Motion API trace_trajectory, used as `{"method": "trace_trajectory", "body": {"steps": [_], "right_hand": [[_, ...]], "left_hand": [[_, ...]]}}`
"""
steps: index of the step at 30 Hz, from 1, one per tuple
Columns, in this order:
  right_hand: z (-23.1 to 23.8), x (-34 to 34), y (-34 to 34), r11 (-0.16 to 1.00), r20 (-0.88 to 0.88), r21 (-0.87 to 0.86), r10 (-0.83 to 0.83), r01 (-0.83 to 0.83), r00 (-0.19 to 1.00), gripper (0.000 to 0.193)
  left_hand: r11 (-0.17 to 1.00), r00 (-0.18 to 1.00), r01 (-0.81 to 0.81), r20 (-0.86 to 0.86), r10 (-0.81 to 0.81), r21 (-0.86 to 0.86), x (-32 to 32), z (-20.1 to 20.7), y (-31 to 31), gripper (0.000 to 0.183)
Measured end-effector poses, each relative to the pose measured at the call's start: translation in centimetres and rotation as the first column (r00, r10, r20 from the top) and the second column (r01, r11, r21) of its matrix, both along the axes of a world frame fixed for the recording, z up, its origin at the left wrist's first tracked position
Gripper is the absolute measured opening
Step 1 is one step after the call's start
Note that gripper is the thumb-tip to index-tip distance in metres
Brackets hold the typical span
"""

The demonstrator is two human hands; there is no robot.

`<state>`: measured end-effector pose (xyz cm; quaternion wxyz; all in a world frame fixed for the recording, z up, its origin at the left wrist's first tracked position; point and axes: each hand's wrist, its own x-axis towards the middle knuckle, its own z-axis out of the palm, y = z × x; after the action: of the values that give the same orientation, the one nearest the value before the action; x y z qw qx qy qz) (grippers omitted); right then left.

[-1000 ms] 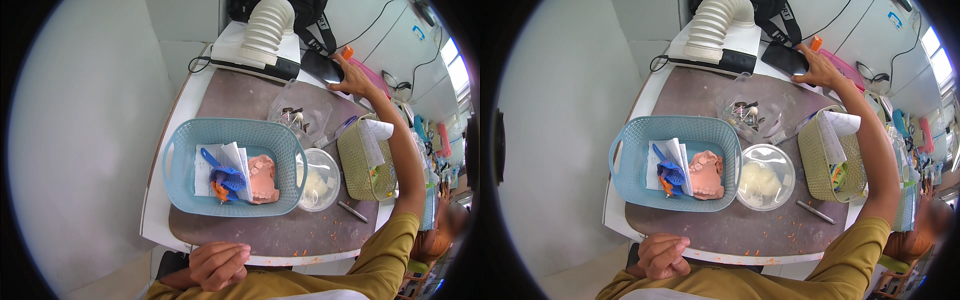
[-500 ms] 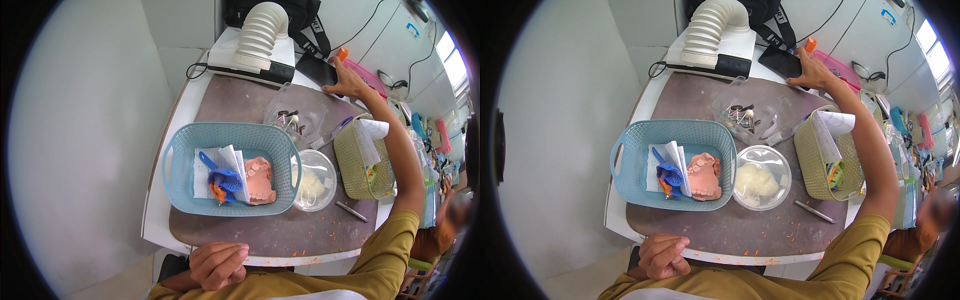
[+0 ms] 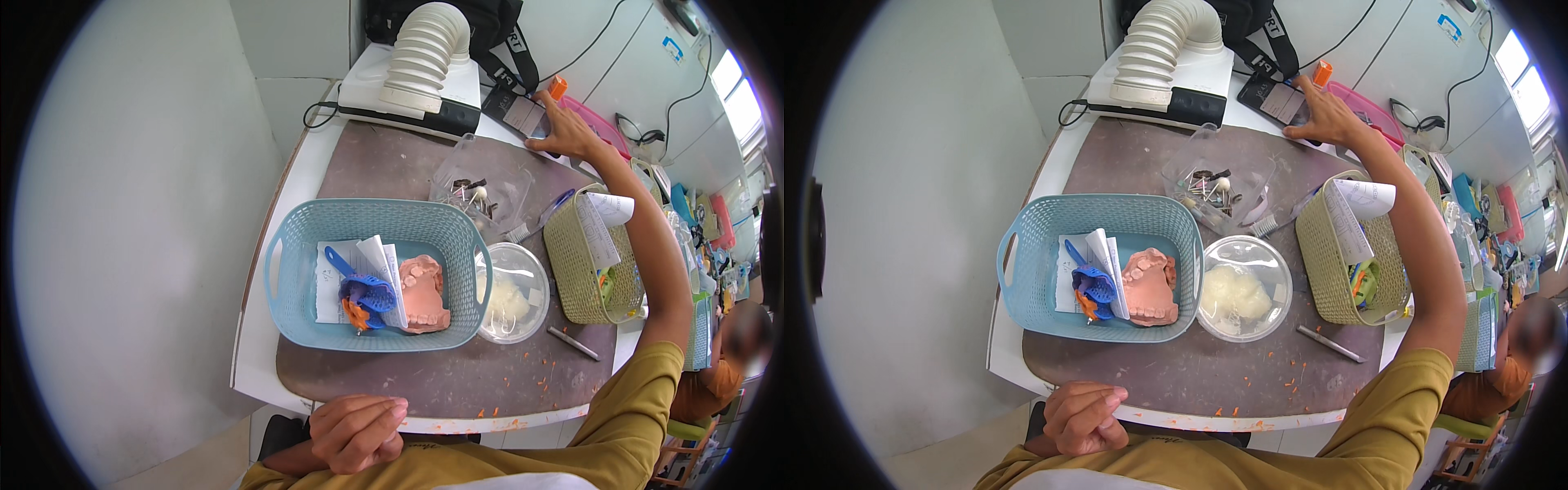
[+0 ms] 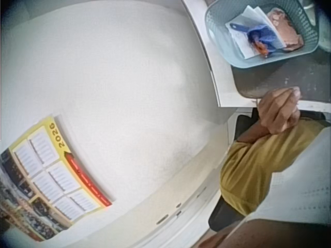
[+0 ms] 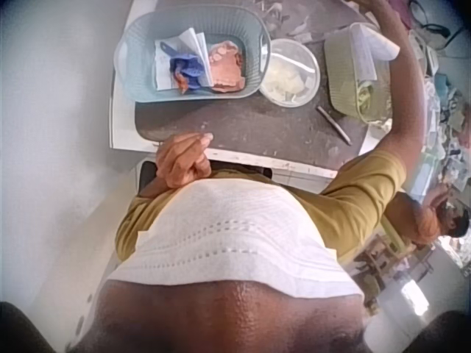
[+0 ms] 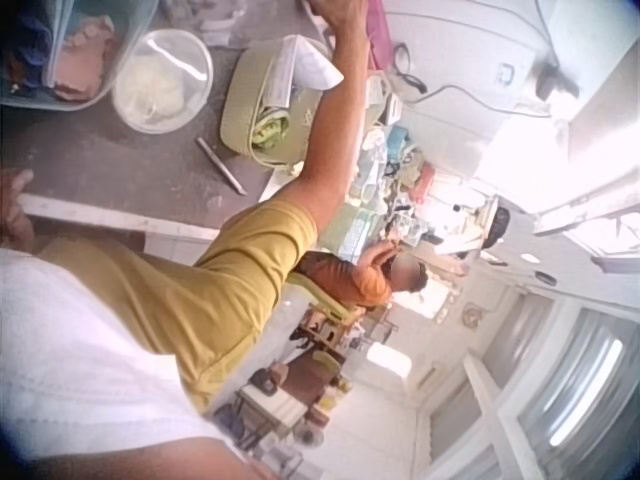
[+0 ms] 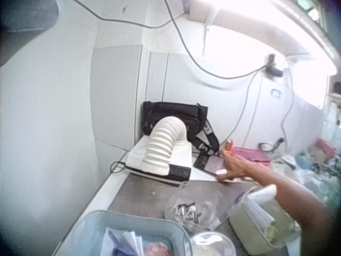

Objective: The person refines a green dental model held in a blue plastic holder using a metal carving tool and a small brush. The person scrapes and smooths the model's surface, then brushes away debris before placing the model into a basket.

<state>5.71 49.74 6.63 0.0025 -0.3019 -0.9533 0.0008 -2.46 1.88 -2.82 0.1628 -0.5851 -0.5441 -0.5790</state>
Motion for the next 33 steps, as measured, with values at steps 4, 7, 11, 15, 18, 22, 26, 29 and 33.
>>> {"method": "trace_trajectory", "body": {"steps": [4,7,11,15,18,22,26,29,33], "right_hand": [[-0.4,0.4,0.6,0.998,-0.047,0.042,0.054,-0.052,0.997,0.086],[-0.3,0.0,0.0,0.999,-0.037,0.038,0.014,-0.012,0.999,0.087],[-0.6,-0.2,0.8,0.999,-0.017,0.051,-0.005,0.005,1.0,0.087],[-2.0,0.6,3.0,0.994,-0.061,0.099,0.041,-0.035,0.997,0.086],[-2.1,0.6,3.0,0.994,-0.075,0.1,0.058,-0.05,0.995,0.086],[-2.0,0.1,2.6,1.0,-0.006,0.01,0.014,-0.014,1.0,0.083],[-2.1,1.0,3.6,0.997,0.005,0.053,0.059,-0.06,0.998,0.082],[-2.1,1.1,4.6,0.994,-0.031,0.047,0.096,-0.094,0.995,0.088],[4.4,2.5,3.5,0.993,-0.138,0.06,0.109,-0.101,0.984,0.045]], "left_hand": [[1.0,1.0,0.006,0.0,-0.006,0.009,0.0,0.0,0.1,0.015],[1.0,1.0,0.007,0.0,-0.007,-0.001,-0.1,0.0,0.1,0.015],[1.0,1.0,0.006,-0.001,-0.006,-0.002,-0.1,0.0,0.0,0.015],[1.0,1.0,0.015,-0.004,-0.015,0.005,-0.1,0.0,0.1,0.016],[1.0,1.0,0.01,-0.005,-0.01,0.003,-0.1,0.0,0.0,0.016],[1.0,1.0,0.01,-0.005,-0.01,0.0,-0.2,0.0,0.0,0.016],[0.999,0.999,-0.022,-0.041,0.024,0.035,-0.1,-0.2,0.3,0.013],[0.998,0.996,-0.05,-0.075,0.052,0.037,0.2,-0.5,0.1,0.014],[0.994,0.995,-0.081,-0.07,0.076,-0.076,0.8,-0.4,-0.4,0.021]]}}
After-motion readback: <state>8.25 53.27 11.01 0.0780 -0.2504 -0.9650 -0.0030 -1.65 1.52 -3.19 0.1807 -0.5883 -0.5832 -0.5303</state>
